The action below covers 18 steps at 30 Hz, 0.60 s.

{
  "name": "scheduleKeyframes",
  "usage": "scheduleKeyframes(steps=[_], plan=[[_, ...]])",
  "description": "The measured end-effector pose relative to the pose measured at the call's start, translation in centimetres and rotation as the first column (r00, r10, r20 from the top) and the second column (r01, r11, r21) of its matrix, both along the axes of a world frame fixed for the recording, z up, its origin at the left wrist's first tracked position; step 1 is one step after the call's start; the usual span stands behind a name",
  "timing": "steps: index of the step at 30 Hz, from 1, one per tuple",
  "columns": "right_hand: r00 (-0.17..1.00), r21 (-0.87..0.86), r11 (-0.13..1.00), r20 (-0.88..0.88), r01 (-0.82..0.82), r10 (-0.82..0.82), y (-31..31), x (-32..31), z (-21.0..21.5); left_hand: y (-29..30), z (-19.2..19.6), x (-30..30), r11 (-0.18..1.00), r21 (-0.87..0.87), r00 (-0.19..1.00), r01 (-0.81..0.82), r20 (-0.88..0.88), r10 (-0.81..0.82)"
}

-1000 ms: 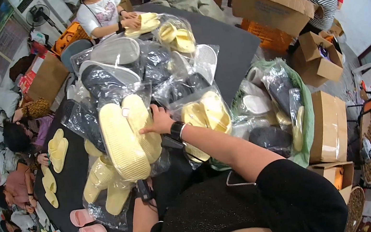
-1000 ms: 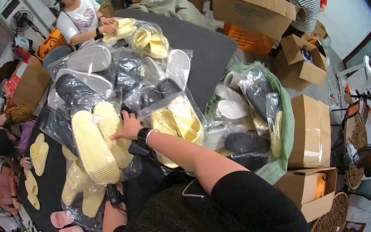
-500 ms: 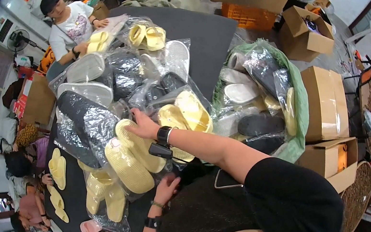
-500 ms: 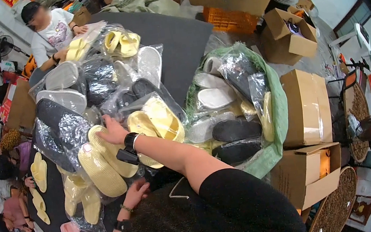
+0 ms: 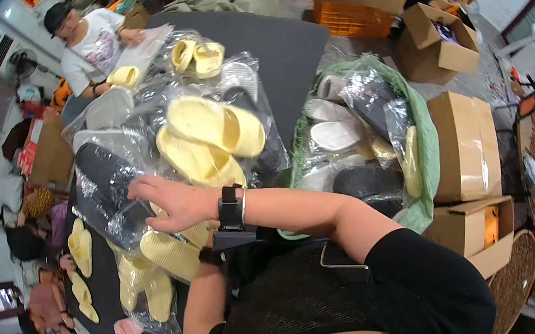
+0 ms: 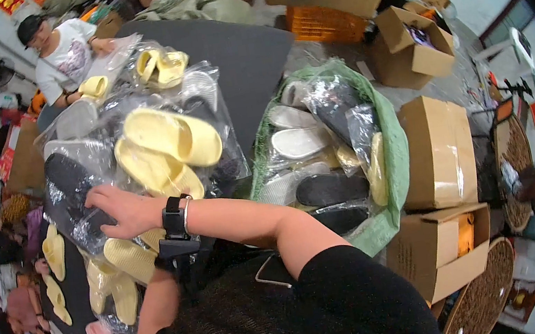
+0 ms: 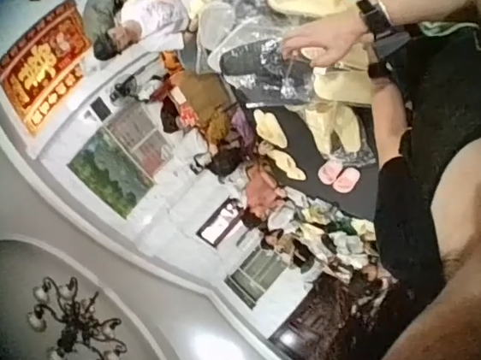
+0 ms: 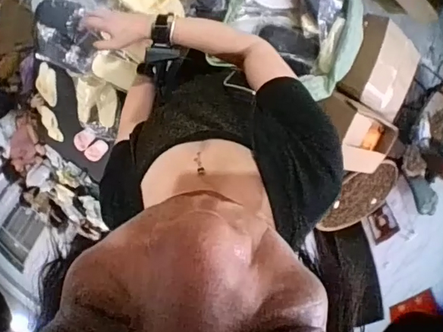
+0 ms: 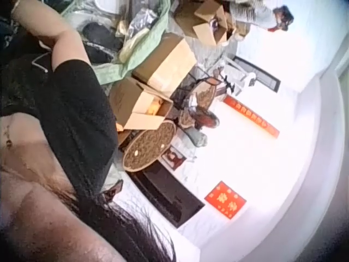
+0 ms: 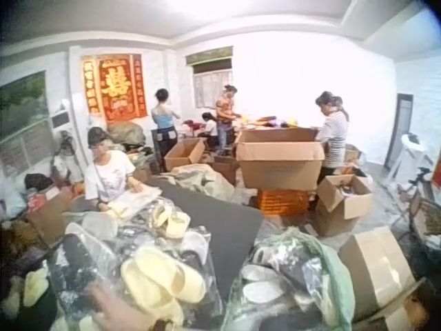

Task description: The recorder is packing slippers into plastic bags and then placing the bags into a larger container as part of a manufacturing or distribution workflow.

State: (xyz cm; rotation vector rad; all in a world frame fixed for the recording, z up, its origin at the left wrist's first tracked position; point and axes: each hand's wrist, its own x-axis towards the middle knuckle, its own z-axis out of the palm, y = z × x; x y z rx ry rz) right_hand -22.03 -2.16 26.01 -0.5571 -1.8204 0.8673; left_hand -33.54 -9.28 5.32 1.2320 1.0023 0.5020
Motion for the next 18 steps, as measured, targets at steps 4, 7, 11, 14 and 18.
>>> scheduleKeyframes(steps=[4, 7, 11, 14, 18], plan=[[0.85, 0.35, 0.901, 0.364, 0.255, -0.382, -1.0, -1.0, 1.9, 9.1, 2.7, 2.1, 0.956, -0.061, 0.924, -0.288, 0.245, 0.294], [0.626, 0.247, 0.802, 0.516, 0.544, -0.584, 0.5, 0.8, -3.9, 9.4, 2.5, 0.3, 0.894, -0.14, 0.781, -0.425, 0.442, 0.44], [0.436, 0.32, 0.833, 0.735, 0.452, -0.519, 3.1, 3.6, -11.5, 6.8, 3.8, 0.8, 0.792, 0.284, 0.841, -0.541, 0.145, 0.522], [0.38, 0.315, 0.846, 0.787, 0.431, -0.486, 5.0, 4.5, -11.4, 2.1, 5.1, 1.3, 0.778, 0.4, 0.854, -0.485, 0.026, 0.519], [0.28, 0.385, 0.823, 0.807, 0.417, -0.52, 8.1, 5.5, -11.6, -3.9, 10.8, -0.3, 0.853, 0.378, 0.868, -0.359, -0.2, 0.454]])
